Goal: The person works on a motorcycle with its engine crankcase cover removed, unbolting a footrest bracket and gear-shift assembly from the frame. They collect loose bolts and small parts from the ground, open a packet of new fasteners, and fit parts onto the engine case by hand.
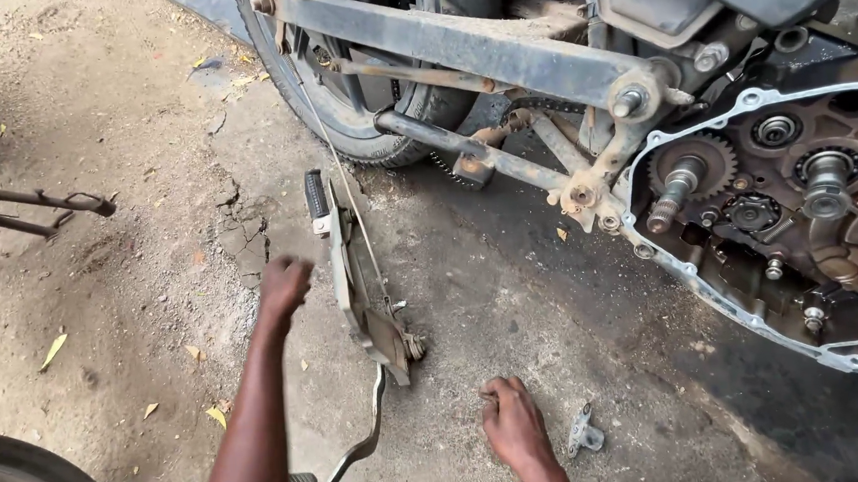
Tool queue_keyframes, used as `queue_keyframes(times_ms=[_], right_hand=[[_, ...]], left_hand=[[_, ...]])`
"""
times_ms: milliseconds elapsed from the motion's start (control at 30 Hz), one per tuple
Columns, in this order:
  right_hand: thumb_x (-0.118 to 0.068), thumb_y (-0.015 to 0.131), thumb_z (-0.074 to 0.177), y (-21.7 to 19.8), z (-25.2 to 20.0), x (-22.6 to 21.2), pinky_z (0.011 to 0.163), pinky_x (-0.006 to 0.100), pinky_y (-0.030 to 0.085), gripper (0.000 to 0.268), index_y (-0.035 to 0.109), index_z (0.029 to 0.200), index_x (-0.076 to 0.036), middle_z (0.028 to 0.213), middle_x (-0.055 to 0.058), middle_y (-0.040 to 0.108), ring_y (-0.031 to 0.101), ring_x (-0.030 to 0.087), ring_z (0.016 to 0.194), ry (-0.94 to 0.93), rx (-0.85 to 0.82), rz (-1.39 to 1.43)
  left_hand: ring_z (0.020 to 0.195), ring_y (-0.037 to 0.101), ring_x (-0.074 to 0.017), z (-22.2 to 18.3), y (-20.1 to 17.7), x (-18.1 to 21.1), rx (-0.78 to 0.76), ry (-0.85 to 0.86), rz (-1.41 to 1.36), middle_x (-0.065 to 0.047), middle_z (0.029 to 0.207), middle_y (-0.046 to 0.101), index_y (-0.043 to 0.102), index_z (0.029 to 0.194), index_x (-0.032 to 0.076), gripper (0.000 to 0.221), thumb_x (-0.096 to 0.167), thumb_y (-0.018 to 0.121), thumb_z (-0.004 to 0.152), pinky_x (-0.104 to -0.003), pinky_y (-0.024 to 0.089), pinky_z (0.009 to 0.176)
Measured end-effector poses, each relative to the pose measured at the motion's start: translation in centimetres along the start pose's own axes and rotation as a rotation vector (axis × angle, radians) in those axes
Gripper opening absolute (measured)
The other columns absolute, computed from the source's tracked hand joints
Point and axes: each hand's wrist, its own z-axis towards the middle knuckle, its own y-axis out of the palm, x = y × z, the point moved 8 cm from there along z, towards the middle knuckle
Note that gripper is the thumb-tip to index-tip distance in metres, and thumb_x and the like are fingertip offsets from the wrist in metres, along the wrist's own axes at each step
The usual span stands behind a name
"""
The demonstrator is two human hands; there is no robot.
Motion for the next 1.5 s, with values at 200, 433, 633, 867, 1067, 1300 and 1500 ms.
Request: queue_keyframes(times_ms=[200, 433, 633, 867, 1067, 1300, 1500], right_hand=[[0.004, 0.057, 0.091, 2.3, 1.9, -4.6, 0.059, 0.028, 0.061, 0.027, 0.068, 0.113, -0.005, 0.104, 0.009, 0.070, 0.071, 0.017, 0.076, -0.173, -0.048, -0.209], [-0.006, 0.067, 0.092, 6.4, 1.9, -7.4, 0.059, 0.033, 0.062, 0.018, 0.070, 0.109, -0.004, 0.117, 0.016, 0.065, 0.067, 0.023, 0.075, -0.402, -0.084, -0.200], [-0.020, 0.074, 0.093, -0.8, 0.7, -9.1, 0.091, 0.053, 0.055, 0.049, 0.056, 0.135, -0.004, 0.151, 0.027, 0.038, 0.073, 0.034, 0.093, -0.445, -0.358, -0.430], [-0.020, 0.072, 0.090, -13.4, -7.3, -13.0, 0.102, 0.049, 0.053, 0.054, 0.054, 0.139, -0.005, 0.144, 0.022, 0.050, 0.058, 0.038, 0.124, -0.441, -0.596, -0.712], [-0.044, 0.057, 0.099, -21.7, -16.4, -12.4, 0.114, 0.061, 0.028, 0.062, 0.043, 0.150, -0.013, 0.154, 0.018, 0.040, 0.038, 0.037, 0.143, -0.313, -0.799, -0.873], [-0.066, 0.038, 0.102, -29.6, -16.0, 3.4, 0.126, 0.055, 0.022, 0.061, 0.039, 0.157, -0.041, 0.167, -0.006, 0.041, 0.027, 0.024, 0.156, 0.057, -0.752, -0.836], [-0.058, 0.050, 0.096, -34.3, -17.0, 0.4, 0.111, 0.051, 0.037, 0.059, 0.050, 0.148, -0.029, 0.144, -0.001, 0.058, 0.054, 0.023, 0.135, -0.462, -0.371, -0.783]], left_hand=[[0.085, 0.076, -0.0265, -5.7, 0.0, -8.0, -0.390, -0.136, 0.185, -0.020, 0.101, 0.073, 0.067, 0.111, -0.004, 0.019, 0.001, 0.059, 0.094, -0.037, 0.066, 0.074], [0.097, 0.069, -0.0245, -12.5, 6.8, -5.9, -0.568, 0.159, 0.746, -0.013, 0.110, 0.069, 0.062, 0.116, 0.003, 0.031, 0.020, 0.074, 0.093, -0.035, 0.060, 0.085], [0.105, 0.067, -0.0330, -8.6, 6.4, -3.4, -0.441, 0.484, 0.865, -0.014, 0.130, 0.063, 0.062, 0.130, 0.017, 0.053, -0.002, 0.067, 0.080, -0.043, 0.057, 0.089], [0.068, 0.069, -0.0222, -22.0, 0.7, 24.5, -0.073, 0.747, 0.211, -0.013, 0.083, 0.073, 0.069, 0.094, 0.004, 0.016, 0.019, 0.062, 0.097, -0.036, 0.059, 0.060], [0.093, 0.070, -0.0260, -24.3, 15.4, 31.0, -0.255, 0.954, 0.006, -0.016, 0.108, 0.071, 0.065, 0.120, 0.002, 0.030, 0.016, 0.061, 0.094, -0.041, 0.060, 0.081], [0.091, 0.071, -0.0280, -23.9, 16.7, 32.8, 0.012, 1.151, -0.038, -0.016, 0.108, 0.069, 0.063, 0.123, 0.002, 0.031, 0.010, 0.061, 0.093, -0.041, 0.062, 0.077], [0.083, 0.072, -0.0181, -24.7, 14.8, 35.1, -0.046, 1.134, -0.167, -0.009, 0.104, 0.068, 0.064, 0.122, 0.006, 0.023, 0.022, 0.064, 0.105, -0.034, 0.064, 0.071]])
